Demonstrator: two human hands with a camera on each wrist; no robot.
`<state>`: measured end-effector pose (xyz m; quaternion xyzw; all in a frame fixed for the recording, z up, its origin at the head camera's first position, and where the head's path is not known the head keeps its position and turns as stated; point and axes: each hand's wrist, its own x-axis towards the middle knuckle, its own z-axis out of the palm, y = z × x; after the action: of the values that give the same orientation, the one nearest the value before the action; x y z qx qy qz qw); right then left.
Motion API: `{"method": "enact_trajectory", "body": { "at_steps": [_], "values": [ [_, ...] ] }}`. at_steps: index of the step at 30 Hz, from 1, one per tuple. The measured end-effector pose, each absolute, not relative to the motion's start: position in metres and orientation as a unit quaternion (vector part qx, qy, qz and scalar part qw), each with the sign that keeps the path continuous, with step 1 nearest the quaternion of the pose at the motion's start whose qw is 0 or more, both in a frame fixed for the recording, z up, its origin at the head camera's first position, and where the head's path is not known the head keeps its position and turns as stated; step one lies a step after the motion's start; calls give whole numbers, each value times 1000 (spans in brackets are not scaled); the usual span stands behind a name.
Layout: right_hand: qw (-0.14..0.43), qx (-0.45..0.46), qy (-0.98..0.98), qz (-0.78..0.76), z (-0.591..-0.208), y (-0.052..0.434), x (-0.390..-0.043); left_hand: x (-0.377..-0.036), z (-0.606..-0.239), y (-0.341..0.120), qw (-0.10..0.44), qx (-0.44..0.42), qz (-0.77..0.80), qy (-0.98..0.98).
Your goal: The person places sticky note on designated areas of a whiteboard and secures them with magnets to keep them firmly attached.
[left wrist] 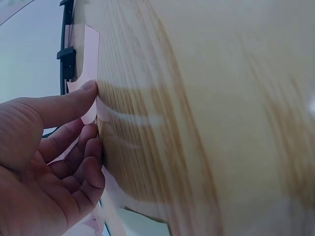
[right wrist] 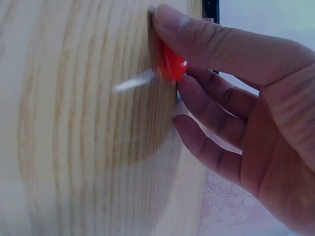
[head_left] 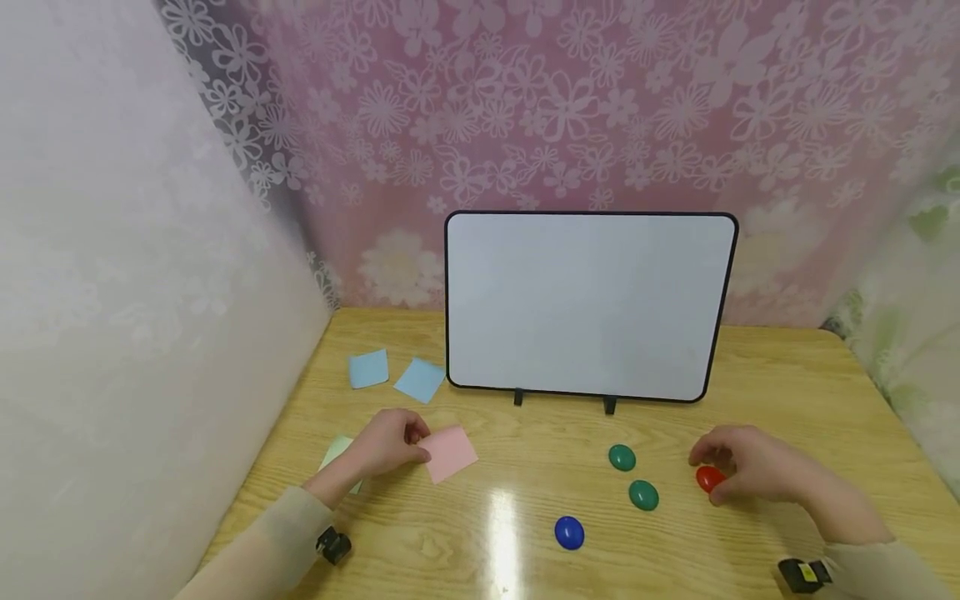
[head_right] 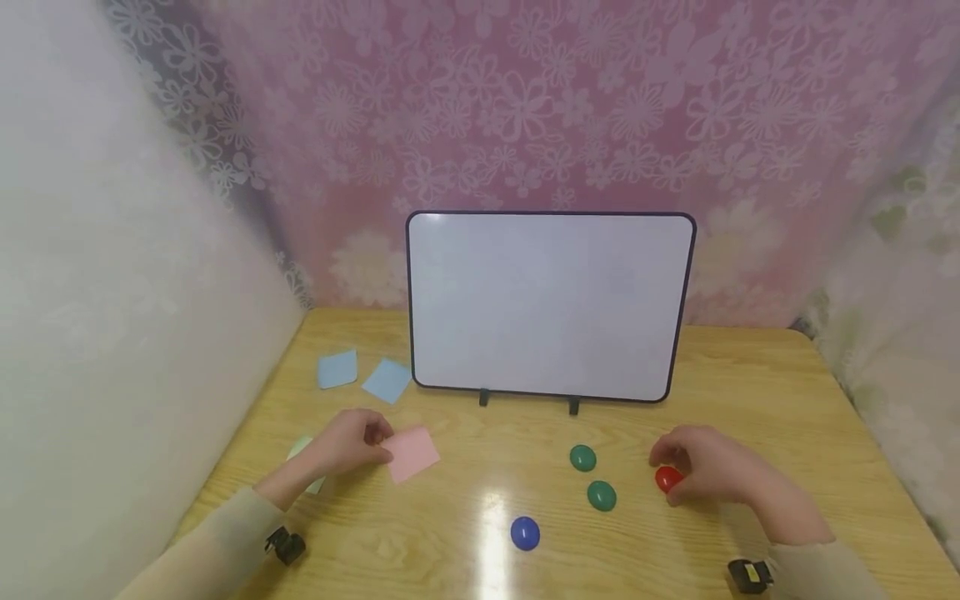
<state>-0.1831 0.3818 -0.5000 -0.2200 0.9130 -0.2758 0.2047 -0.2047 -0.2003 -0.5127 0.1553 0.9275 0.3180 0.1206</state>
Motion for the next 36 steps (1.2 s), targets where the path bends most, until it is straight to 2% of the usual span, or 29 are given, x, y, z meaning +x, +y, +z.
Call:
{"method": "enact_trajectory", "body": {
  "at_steps": [5, 14, 27, 36],
  "values": [
    [196, -220, 917, -268, -501, 381, -183, -205, -514, -200, 122, 145, 328, 926],
    [221, -206, 913, -273, -498, 382, -184, -203, -517, -200, 115, 139, 333, 925],
    [225, -178, 915, -285, -497, 380, -185, -206, -519, -200, 116, 130, 338, 925],
    [215, -176, 919, -280, -500, 381, -182, -208, -519, -201, 121, 117, 341, 925]
  ]
}}
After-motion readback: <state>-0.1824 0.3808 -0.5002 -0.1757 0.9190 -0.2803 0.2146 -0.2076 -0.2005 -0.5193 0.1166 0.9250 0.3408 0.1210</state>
